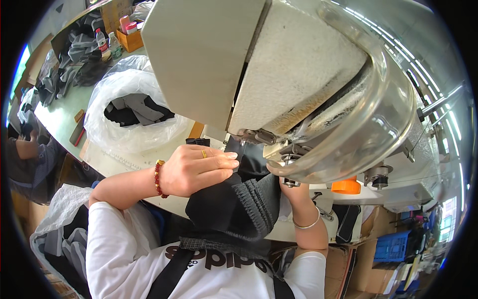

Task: Stitch the upper component of a shoe using an industrial sewing machine.

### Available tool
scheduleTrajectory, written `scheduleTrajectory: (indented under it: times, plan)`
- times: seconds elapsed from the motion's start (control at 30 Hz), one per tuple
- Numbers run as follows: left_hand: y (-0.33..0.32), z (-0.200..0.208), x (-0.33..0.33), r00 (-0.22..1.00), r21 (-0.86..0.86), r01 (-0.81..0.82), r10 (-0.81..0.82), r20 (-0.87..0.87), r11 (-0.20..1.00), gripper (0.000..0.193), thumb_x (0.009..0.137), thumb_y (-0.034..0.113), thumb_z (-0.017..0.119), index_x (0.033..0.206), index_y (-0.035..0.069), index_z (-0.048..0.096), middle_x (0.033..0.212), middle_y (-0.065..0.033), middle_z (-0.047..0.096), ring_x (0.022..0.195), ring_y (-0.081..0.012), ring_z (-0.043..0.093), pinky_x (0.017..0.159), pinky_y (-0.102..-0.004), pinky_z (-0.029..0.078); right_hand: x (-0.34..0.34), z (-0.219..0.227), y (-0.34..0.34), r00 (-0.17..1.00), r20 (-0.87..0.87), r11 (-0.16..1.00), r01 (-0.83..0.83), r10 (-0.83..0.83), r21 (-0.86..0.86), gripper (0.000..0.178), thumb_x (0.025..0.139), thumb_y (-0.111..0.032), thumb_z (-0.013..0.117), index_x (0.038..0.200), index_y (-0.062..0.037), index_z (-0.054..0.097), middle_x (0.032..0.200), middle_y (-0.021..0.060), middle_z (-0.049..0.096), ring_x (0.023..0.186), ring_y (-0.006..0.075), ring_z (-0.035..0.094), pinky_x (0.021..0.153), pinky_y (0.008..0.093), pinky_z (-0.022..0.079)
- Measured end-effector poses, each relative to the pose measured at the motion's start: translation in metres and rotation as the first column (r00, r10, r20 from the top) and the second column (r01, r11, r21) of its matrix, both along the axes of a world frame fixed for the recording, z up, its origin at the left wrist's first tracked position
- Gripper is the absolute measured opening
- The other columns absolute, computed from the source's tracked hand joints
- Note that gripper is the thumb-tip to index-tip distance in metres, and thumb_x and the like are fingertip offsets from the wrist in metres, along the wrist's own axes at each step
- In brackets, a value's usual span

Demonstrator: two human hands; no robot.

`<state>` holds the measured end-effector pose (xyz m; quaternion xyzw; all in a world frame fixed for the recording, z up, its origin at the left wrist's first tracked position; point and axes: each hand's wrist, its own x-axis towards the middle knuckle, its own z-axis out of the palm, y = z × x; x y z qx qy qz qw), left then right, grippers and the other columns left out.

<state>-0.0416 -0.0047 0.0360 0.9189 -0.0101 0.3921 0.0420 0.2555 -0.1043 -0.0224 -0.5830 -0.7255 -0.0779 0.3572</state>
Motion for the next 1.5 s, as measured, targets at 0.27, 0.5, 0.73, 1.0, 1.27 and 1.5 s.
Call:
scheduleTrajectory:
  times: [0.27,0.5,0.73,1.0,1.27,1.5]
  plan:
    - [0.001,-0.007,-0.003,0.995,-0.117,-0.055,0.044,-0.095,0.992,0.019,0.087,0.009,0.071,0.103,0.0,0.072,0.116,-0.0159,0.078,0.11,-0.0308,0.077,0.09,-0.0371,0.064,-0.011,0.025,-0.005,0.936,-0.34,0.977,-0.15,0.091,-0.149,0.018,0.093,-0.009,0.081,0.108,0.0009,0.078,0.107,0.0089,0.078,0.094,0.0198,0.072,0.086,0.0328,0.055]
    - [-0.002,-0.01,-0.006,0.937,-0.942,0.321,0.111,0.33,0.095,0.02,0.103,0.006,0.066,0.117,-0.006,0.074,0.112,-0.0045,0.077,0.102,-0.0107,0.071,0.089,-0.0285,0.056,-0.019,0.052,-0.015,0.646,-0.73,0.84,-0.253,-0.222,-0.479,0.046,0.097,-0.034,0.079,0.123,0.0008,0.065,0.104,0.0052,0.071,0.097,0.0124,0.064,0.088,0.0289,0.052]
    - [0.001,0.008,-0.008,0.988,-0.596,0.157,-0.116,0.106,0.787,0.026,0.088,0.009,0.069,0.11,-0.004,0.076,0.112,-0.0183,0.076,0.11,-0.0339,0.076,0.094,-0.0416,0.061,-0.017,0.05,-0.01,0.719,-0.693,0.922,-0.229,-0.056,-0.312,0.029,0.094,-0.028,0.082,0.097,-0.0013,0.071,0.082,0.0006,0.069,0.076,0.0103,0.063,0.072,0.0285,0.052]
    - [-0.006,0.015,-0.004,0.998,0.106,-0.056,0.057,-0.005,0.993,0.021,0.084,0.01,0.071,0.102,-0.001,0.075,0.106,-0.0136,0.076,0.104,-0.0287,0.078,0.085,-0.0363,0.066,0.014,0.02,-0.006,0.806,-0.591,0.866,-0.319,0.035,-0.384,0.023,0.102,-0.002,0.064,0.12,0.001,0.077,0.125,0.0132,0.076,0.115,0.0252,0.071,0.105,0.0401,0.055]
    - [-0.002,0.021,0.0,0.999,0.057,-0.041,0.041,0.004,0.998,0.017,0.086,0.008,0.071,0.101,0.0,0.075,0.107,-0.0122,0.076,0.103,-0.0273,0.077,0.087,-0.0354,0.066,0.06,-0.057,0.006,0.999,0.021,0.863,0.053,-0.049,-0.502,0.057,0.112,-0.035,0.051,0.147,0.0091,0.043,0.153,0.0175,0.047,0.141,0.03,0.049,0.127,0.0472,0.034]
    - [0.006,0.023,0.004,0.998,-0.01,-0.004,0.005,0.061,1.0,0.021,0.086,0.01,0.069,0.104,0.001,0.074,0.109,-0.0108,0.076,0.101,-0.0254,0.078,0.078,-0.0333,0.064,0.057,-0.084,0.018,0.328,0.724,0.769,0.008,-0.606,0.64,0.083,0.111,-0.045,0.048,0.169,-0.0051,0.004,0.175,0.0105,0.008,0.159,0.0271,0.021,0.132,0.0438,0.022]
